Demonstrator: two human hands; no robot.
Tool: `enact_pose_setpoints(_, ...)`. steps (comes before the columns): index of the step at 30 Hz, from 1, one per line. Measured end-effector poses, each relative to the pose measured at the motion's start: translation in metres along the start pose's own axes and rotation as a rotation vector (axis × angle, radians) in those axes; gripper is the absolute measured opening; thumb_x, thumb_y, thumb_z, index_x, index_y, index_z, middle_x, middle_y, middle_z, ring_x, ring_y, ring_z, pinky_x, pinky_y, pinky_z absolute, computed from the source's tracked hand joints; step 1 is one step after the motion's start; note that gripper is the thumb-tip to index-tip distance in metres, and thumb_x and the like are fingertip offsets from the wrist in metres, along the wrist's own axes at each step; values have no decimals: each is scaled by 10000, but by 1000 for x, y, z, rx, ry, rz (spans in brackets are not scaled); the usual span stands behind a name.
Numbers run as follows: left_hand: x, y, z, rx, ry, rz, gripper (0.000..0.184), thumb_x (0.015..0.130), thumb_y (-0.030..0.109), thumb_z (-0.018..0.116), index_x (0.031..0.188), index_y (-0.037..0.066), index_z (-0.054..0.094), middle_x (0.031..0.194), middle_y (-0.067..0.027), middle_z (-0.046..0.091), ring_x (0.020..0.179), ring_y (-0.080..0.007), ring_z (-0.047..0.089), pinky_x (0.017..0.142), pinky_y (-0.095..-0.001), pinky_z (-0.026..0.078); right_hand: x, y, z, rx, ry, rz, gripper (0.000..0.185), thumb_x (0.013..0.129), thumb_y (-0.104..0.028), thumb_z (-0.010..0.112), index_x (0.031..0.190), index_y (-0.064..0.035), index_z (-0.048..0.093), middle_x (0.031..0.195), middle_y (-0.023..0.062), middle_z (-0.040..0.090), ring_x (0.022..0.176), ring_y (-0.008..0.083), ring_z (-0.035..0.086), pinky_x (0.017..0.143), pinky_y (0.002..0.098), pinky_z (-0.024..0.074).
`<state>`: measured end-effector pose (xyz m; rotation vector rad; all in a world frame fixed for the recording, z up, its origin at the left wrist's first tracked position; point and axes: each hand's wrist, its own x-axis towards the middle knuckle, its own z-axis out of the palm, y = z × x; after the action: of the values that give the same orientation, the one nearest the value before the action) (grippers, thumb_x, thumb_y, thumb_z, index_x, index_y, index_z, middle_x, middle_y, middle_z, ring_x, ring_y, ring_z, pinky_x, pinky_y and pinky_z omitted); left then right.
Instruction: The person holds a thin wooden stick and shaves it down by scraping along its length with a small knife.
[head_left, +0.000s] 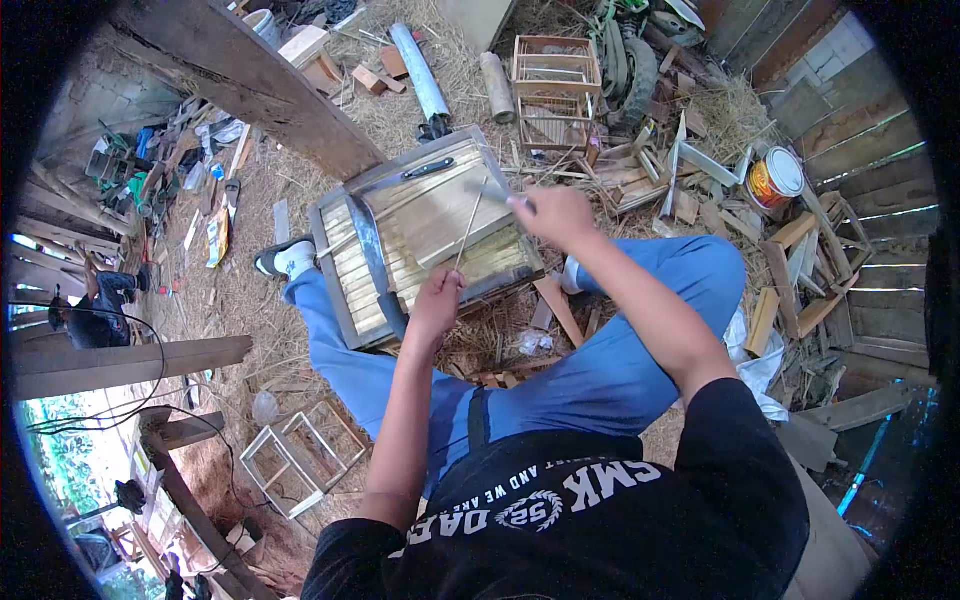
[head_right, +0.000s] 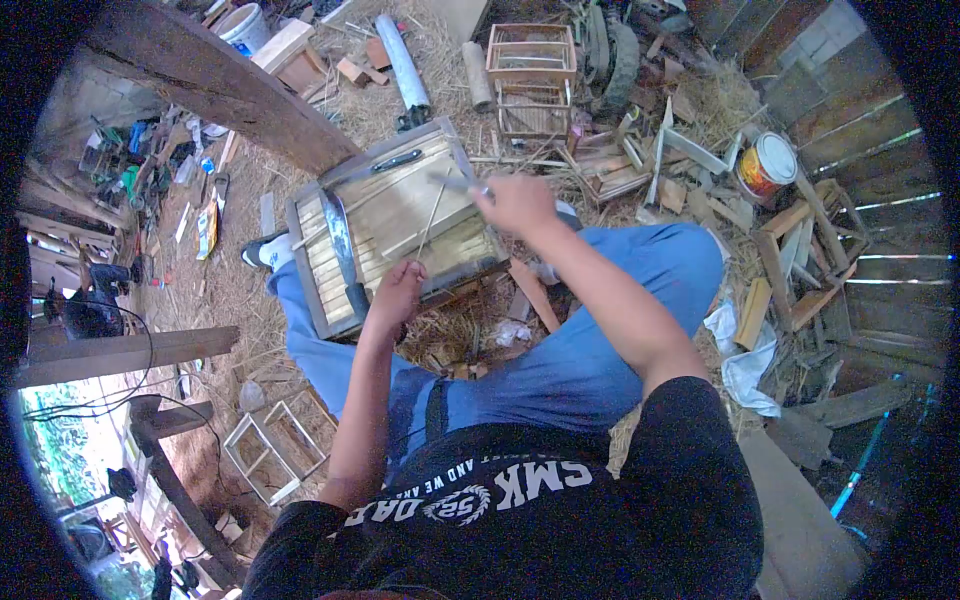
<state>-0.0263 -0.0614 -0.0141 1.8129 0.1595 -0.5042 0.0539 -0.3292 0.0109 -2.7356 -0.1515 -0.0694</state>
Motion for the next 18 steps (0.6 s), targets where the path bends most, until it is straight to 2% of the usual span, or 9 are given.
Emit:
enact_pose_setpoints(3, -5, 6, 7, 46, 41, 52, 267, 1067, 232, 485, 902, 63, 609, 686, 31, 478, 638, -83, 409, 573, -292, 343, -37, -27, 8, 45, -73, -75, 494, 949, -572, 539, 808, -132, 715, 697, 168, 694, 682, 393, 705, 608, 525, 553)
enact_pose_setpoints(5, -10, 12, 7, 40, 78, 31, 253, 1062, 218, 490, 898, 61, 602, 708, 23, 490, 667, -86, 418, 600, -295, 359, -45, -35, 9, -1, -123, -242, 485, 949, -572, 547, 821, -136, 716, 685, 163, 691, 676, 395, 705, 607, 526, 556)
enact_pose_setpoints(6, -10, 10, 6, 39, 83, 23, 253, 1062, 218, 490, 898, 61, 602, 708, 23, 490, 667, -86, 418, 600, -295, 359, -33, -27, 15, 28, -96, -158, 475, 944, -570, 562, 833, -138, 725, 682, 165, 690, 666, 396, 702, 607, 527, 555)
enact_pose_setpoints(9, -6, 3, 4, 10, 25, 56, 234, 1060, 204, 495, 909, 61, 603, 714, 20, 495, 674, -91, 422, 609, -300, 370, -10, -15, 11, 37, 6, -84, 484, 933, -579, 575, 797, -136, 714, 671, 165, 686, 650, 393, 700, 596, 526, 549)
enact_pose_setpoints(11, -2, 0, 5, -19, 34, 26, 234, 1064, 199, 488, 912, 62, 602, 707, 25, 485, 658, -86, 414, 595, -299, 365, -28, -24, 16, 63, 73, -129, 493, 930, -581, 575, 765, -136, 708, 662, 170, 682, 637, 388, 697, 585, 522, 544)
enact_pose_setpoints(13, -2, -1, 4, 11, 41, 35, 238, 1066, 202, 487, 911, 62, 601, 711, 23, 484, 665, -86, 417, 602, -295, 367, -40, -30, 11, -40, -58, -324, 494, 936, -575, 569, 769, -137, 724, 676, 162, 689, 640, 382, 696, 585, 513, 542)
enact_pose_setpoints(14, -4, -3, 4, 42, 46, 35, 242, 1068, 206, 487, 909, 62, 601, 716, 22, 483, 673, -85, 419, 608, -292, 370, -34, -27, 6, -8, -82, -167, 494, 933, -575, 572, 789, -129, 727, 693, 169, 693, 651, 393, 694, 593, 519, 543)
enact_pose_setpoints(18, -2, 2, -1, -10, -11, -56, 243, 1062, 214, 495, 907, 60, 599, 707, 17, 476, 677, -94, 424, 618, -302, 378, 1, 0, 5, 44, 60, -72, 484, 912, -571, 598, 810, -114, 718, 704, 184, 691, 664, 398, 697, 602, 527, 545)
